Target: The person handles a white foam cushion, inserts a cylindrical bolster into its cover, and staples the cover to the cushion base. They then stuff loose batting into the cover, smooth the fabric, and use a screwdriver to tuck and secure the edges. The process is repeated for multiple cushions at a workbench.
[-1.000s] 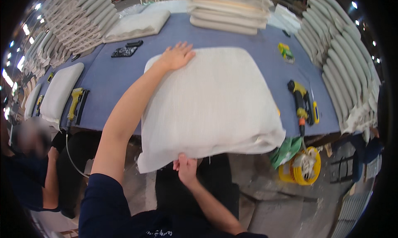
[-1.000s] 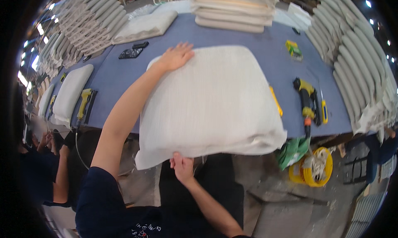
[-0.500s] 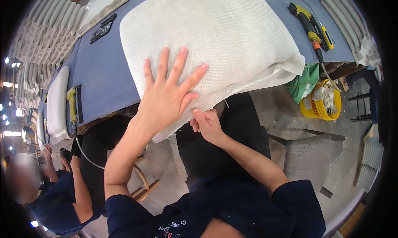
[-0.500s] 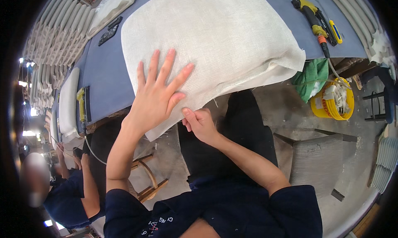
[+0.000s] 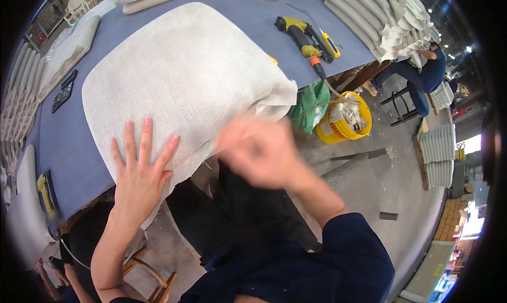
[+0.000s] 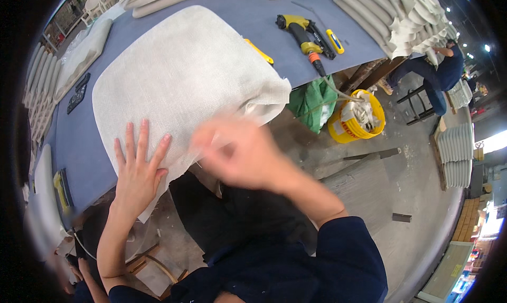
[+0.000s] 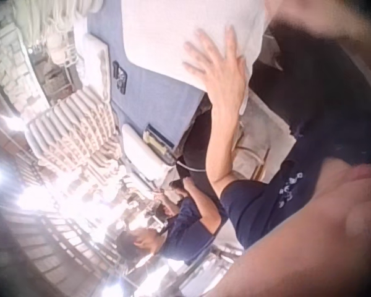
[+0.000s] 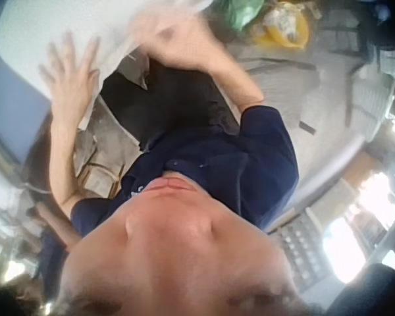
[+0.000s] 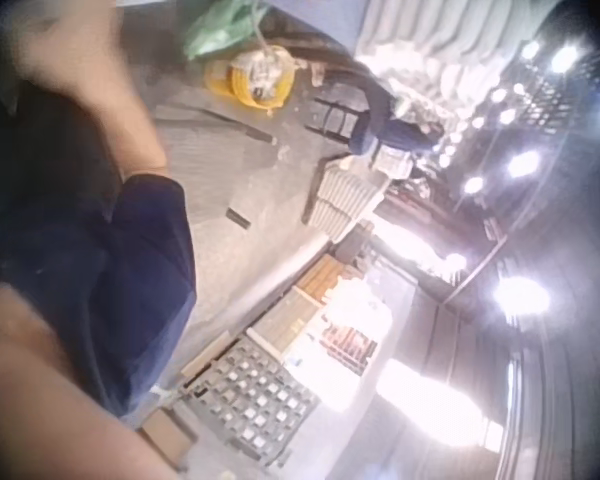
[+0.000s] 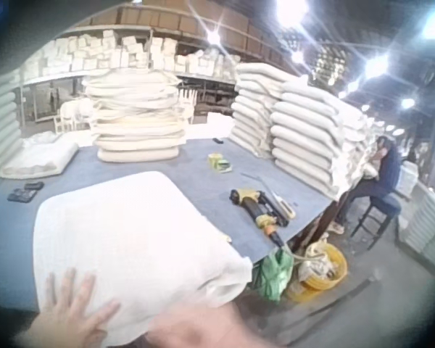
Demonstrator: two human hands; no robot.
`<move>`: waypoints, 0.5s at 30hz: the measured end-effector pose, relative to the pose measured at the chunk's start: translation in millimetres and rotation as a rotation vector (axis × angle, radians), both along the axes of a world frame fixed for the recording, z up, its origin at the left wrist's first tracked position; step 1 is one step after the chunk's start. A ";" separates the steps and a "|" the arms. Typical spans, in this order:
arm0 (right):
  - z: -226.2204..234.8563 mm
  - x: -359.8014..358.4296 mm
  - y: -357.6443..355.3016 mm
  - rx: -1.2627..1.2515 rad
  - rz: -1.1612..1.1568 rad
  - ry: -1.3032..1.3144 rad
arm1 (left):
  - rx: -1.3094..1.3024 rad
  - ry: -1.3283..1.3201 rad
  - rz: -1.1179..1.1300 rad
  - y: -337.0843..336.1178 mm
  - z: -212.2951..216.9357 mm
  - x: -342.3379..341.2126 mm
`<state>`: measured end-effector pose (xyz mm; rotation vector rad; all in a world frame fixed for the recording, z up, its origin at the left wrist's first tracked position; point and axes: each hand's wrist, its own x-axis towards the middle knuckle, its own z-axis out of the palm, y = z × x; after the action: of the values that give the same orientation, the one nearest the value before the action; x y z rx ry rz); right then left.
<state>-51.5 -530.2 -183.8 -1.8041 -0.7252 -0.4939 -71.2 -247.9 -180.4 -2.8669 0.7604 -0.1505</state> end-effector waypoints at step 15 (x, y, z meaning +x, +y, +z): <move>3.3 220.0 -238.6 -0.451 -0.641 0.539 | 0.005 -0.187 -0.041 2.5 -10.1 -3.0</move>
<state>168.5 -768.8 -180.5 -2.4569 0.1506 -0.2291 -74.2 -245.4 -190.5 -2.7828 0.7807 -0.4150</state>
